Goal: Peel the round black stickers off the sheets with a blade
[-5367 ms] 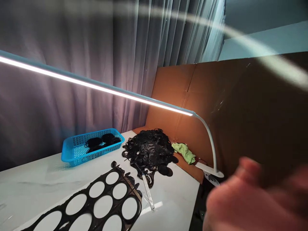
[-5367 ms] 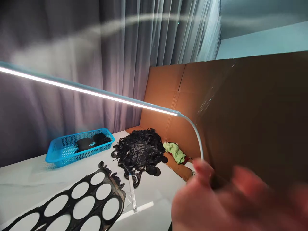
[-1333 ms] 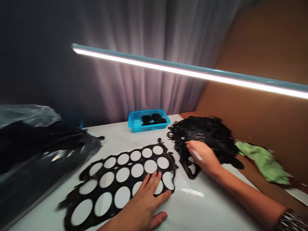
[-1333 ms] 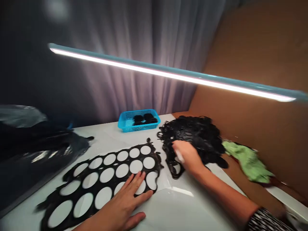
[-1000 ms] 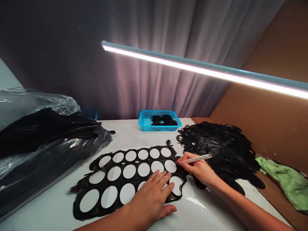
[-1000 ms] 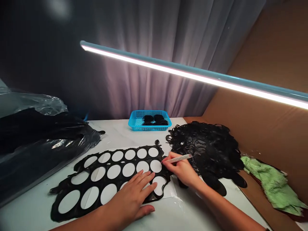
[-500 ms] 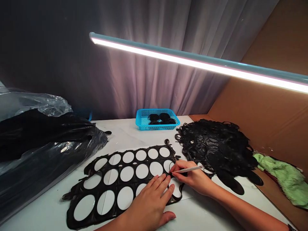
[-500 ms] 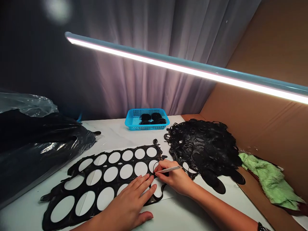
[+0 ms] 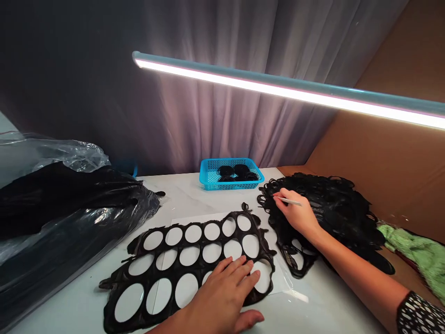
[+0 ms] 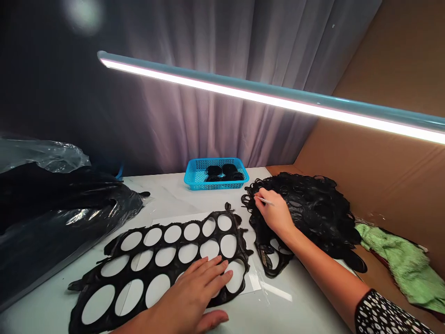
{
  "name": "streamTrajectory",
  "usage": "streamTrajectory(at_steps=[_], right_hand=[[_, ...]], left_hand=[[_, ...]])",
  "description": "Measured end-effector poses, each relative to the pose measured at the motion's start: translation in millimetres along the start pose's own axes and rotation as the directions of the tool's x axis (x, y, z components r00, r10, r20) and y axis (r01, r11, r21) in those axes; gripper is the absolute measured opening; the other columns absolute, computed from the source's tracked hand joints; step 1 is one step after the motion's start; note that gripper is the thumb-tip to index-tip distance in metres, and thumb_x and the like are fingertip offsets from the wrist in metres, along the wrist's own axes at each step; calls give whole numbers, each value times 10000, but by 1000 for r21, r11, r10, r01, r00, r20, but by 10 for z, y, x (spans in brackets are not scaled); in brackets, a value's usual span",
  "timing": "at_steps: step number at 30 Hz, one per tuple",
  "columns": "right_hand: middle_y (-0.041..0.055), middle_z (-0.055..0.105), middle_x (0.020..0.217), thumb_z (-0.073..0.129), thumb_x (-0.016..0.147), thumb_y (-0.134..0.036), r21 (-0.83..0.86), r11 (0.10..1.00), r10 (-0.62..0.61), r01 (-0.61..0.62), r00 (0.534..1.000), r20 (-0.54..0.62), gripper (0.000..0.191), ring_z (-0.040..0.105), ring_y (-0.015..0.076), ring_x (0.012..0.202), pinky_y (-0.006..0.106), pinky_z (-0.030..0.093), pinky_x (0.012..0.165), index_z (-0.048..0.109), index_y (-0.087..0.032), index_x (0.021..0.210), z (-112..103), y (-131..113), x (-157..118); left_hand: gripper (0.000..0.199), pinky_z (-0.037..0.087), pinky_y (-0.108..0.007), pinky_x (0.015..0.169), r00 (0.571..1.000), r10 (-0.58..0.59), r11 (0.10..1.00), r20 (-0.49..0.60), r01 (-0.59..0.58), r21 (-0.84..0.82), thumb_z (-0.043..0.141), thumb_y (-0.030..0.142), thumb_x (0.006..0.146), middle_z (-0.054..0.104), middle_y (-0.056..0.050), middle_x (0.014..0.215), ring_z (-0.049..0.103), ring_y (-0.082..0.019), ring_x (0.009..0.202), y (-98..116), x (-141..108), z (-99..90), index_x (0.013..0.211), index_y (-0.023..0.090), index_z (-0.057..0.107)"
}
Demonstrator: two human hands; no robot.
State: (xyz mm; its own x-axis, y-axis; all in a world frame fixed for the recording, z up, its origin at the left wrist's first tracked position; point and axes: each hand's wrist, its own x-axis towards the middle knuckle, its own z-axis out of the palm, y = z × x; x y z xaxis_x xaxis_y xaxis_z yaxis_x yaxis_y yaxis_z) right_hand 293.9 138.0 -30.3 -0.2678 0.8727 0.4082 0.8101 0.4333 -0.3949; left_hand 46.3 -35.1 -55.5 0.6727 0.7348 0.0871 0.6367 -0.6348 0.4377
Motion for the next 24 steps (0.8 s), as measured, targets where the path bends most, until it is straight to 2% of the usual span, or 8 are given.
streamTrajectory(at_steps=[2, 4, 8, 14, 17, 24], right_hand=[[57, 690, 853, 507, 894, -307, 225, 973, 24, -58, 988, 154, 208, 601, 197, 754, 306, 434, 703, 520, -203, 715, 66, -110, -9], [43, 690, 849, 529, 886, -307, 395, 914, -46, -89, 947, 319, 203, 609, 185, 766, 297, 448, 716, 540, -196, 717, 167, -279, -110], [40, 688, 867, 560, 880, -321, 495, 854, -115, -160, 869, 480, 215, 608, 182, 796, 295, 452, 726, 533, -184, 715, 308, -479, -284], [48, 696, 909, 577, 880, -340, 511, 834, -106, -208, 848, 519, 236, 616, 190, 846, 301, 454, 758, 512, -185, 714, 295, -429, -276], [47, 696, 906, 580, 885, -351, 517, 832, -119, -200, 847, 518, 245, 619, 189, 847, 294, 456, 752, 521, -185, 715, 297, -433, -279], [30, 688, 876, 574, 901, -312, 481, 871, -165, -101, 861, 481, 236, 597, 160, 763, 266, 441, 689, 548, -180, 707, 286, -437, -289]], left_hand=[[594, 363, -473, 1117, 996, -57, 998, -68, 59, 25, 535, 485, 950, 397, -116, 1506, 373, -281, 1390, -48, 89, -21, 1447, 194, 390], [574, 348, -498, 1122, 984, -118, 990, -133, 128, 67, 556, 465, 943, 379, -146, 1512, 343, -304, 1403, -112, 181, -10, 1417, 167, 429], [604, 301, -525, 1142, 981, -135, 985, -137, 148, 88, 591, 493, 913, 393, -152, 1502, 310, -315, 1417, -198, 263, 44, 1404, 172, 447], [641, 264, -561, 1147, 990, -130, 988, -61, 134, 77, 629, 435, 900, 344, -153, 1526, 259, -328, 1433, -185, 232, 21, 1437, 163, 411], [631, 256, -560, 1151, 990, -127, 989, -68, 131, 66, 620, 434, 907, 344, -145, 1528, 256, -323, 1435, -187, 233, 18, 1440, 174, 407], [643, 244, -556, 1155, 988, -144, 988, -50, 147, 49, 634, 421, 898, 299, -154, 1547, 236, -320, 1442, -180, 236, 2, 1448, 183, 400]])
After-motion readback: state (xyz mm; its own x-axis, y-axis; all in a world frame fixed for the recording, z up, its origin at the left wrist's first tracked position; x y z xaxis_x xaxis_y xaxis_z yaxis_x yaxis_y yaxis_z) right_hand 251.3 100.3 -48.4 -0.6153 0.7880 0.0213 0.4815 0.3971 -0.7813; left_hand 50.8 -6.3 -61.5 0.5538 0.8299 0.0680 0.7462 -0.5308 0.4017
